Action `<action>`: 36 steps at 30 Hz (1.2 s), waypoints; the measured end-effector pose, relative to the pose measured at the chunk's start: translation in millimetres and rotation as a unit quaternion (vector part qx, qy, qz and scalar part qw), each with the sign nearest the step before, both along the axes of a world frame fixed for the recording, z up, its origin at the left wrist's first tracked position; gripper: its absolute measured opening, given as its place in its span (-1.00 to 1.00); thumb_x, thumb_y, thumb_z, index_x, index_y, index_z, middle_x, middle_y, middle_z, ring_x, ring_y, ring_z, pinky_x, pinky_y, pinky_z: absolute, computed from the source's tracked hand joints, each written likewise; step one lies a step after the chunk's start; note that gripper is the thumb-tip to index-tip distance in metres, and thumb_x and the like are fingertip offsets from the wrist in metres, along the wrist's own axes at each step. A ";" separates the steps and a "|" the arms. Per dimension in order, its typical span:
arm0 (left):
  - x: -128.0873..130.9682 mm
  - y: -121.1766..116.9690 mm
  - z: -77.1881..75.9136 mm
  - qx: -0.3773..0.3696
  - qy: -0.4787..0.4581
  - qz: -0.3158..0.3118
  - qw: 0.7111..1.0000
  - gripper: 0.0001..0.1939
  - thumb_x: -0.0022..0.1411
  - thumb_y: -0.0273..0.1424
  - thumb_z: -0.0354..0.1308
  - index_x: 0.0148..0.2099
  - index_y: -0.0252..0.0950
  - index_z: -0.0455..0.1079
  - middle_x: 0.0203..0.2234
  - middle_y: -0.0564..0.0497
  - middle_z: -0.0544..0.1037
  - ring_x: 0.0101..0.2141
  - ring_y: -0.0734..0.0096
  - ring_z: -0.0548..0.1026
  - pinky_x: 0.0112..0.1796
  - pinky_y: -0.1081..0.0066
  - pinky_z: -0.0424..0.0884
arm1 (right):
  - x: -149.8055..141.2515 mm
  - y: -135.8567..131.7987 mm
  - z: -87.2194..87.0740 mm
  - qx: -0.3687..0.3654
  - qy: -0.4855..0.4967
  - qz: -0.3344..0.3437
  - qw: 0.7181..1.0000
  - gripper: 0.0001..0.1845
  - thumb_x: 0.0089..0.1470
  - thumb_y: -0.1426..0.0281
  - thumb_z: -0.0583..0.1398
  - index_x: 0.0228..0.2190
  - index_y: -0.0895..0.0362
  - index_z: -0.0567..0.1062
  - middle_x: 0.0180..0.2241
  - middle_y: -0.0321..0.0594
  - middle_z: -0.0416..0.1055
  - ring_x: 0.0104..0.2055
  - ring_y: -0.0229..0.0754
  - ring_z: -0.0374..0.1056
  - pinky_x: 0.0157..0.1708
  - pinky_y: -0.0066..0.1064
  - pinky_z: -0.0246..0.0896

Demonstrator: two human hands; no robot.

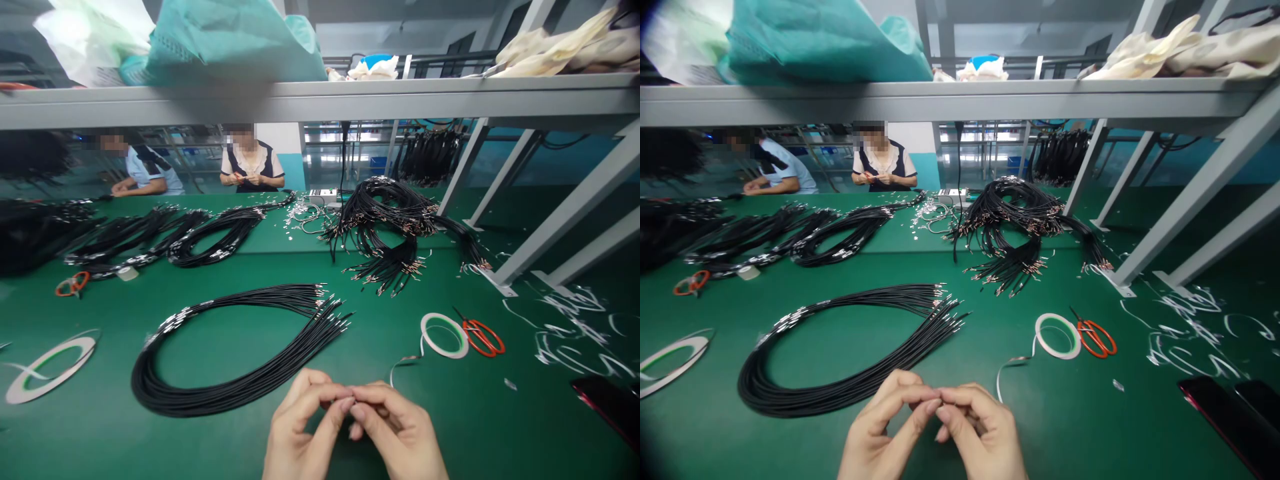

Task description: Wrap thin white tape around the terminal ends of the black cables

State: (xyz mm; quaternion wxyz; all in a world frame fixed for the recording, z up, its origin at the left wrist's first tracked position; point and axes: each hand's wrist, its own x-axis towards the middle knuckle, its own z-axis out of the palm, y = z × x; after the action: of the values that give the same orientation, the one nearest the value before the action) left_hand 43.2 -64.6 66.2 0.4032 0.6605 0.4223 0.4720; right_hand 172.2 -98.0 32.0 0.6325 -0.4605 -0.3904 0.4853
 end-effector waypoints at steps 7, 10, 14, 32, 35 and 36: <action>-35.8 30.1 -37.0 -0.019 0.281 0.046 0.958 -0.76 0.20 -0.33 0.12 -0.07 -0.24 0.36 -0.30 -0.03 0.43 -0.28 0.24 0.45 -0.23 0.26 0.41 | 17.2 7.4 -7.4 -0.103 -0.074 0.000 0.992 -0.63 0.02 0.10 0.26 -0.40 0.19 0.55 -0.65 -0.28 0.39 -0.58 -0.21 0.34 -0.53 -0.46 0.18; -53.6 42.6 -55.7 0.002 0.449 0.109 0.887 -0.85 0.21 -0.37 0.06 -0.20 -0.30 0.38 -0.30 -0.11 0.43 -0.27 0.09 0.41 -0.23 0.13 0.35 | 29.3 9.7 -9.4 -0.117 -0.091 -0.030 0.989 -0.60 0.02 0.06 0.24 -0.39 0.18 0.53 -0.65 -0.28 0.39 -0.56 -0.19 0.32 -0.51 -0.44 0.17; -62.2 41.6 -61.6 -0.016 0.505 0.061 0.861 -0.84 0.26 -0.42 -0.04 -0.33 -0.27 0.35 -0.38 -0.07 0.43 -0.32 0.12 0.39 -0.28 0.18 0.32 | 41.2 10.5 -13.4 -0.133 -0.109 -0.034 0.984 -0.60 0.01 0.05 0.24 -0.37 0.16 0.53 -0.65 -0.30 0.38 -0.54 -0.18 0.32 -0.49 -0.43 0.16; -84.5 70.1 -59.4 -0.030 0.390 -0.044 0.919 -0.91 0.15 -0.32 0.17 -0.31 -0.21 0.38 -0.41 0.04 0.46 -0.31 0.26 0.43 -0.30 0.36 0.34 | 45.5 9.5 -31.5 -0.161 -0.096 -0.015 0.982 -0.57 -0.04 0.03 0.26 -0.41 0.18 0.53 -0.64 -0.31 0.36 -0.55 -0.20 0.29 -0.48 -0.42 0.19; -86.4 75.3 -59.3 -0.005 0.372 0.013 0.928 -0.84 0.23 -0.26 0.10 -0.27 -0.21 0.43 -0.40 0.01 0.49 -0.29 0.23 0.45 -0.27 0.32 0.36 | 48.7 10.2 -28.2 -0.174 -0.087 0.002 0.981 -0.59 0.00 0.05 0.25 -0.37 0.18 0.52 -0.62 -0.29 0.37 -0.55 -0.21 0.29 -0.50 -0.42 0.21; -84.5 73.8 -59.1 0.007 0.370 0.025 0.929 -0.82 0.24 -0.26 0.08 -0.25 -0.21 0.45 -0.38 0.00 0.51 -0.28 0.21 0.45 -0.25 0.30 0.37 | 49.5 10.5 -27.6 -0.177 -0.089 0.000 0.980 -0.59 0.00 0.05 0.25 -0.37 0.18 0.52 -0.63 -0.29 0.37 -0.56 -0.21 0.28 -0.51 -0.42 0.21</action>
State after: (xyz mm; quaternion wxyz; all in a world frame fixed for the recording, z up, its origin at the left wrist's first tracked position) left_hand -41.3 9.2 7.1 0.2018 0.7803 0.5548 0.2066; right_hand 221.8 -87.5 4.4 0.5042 -0.6062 -0.3529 0.5037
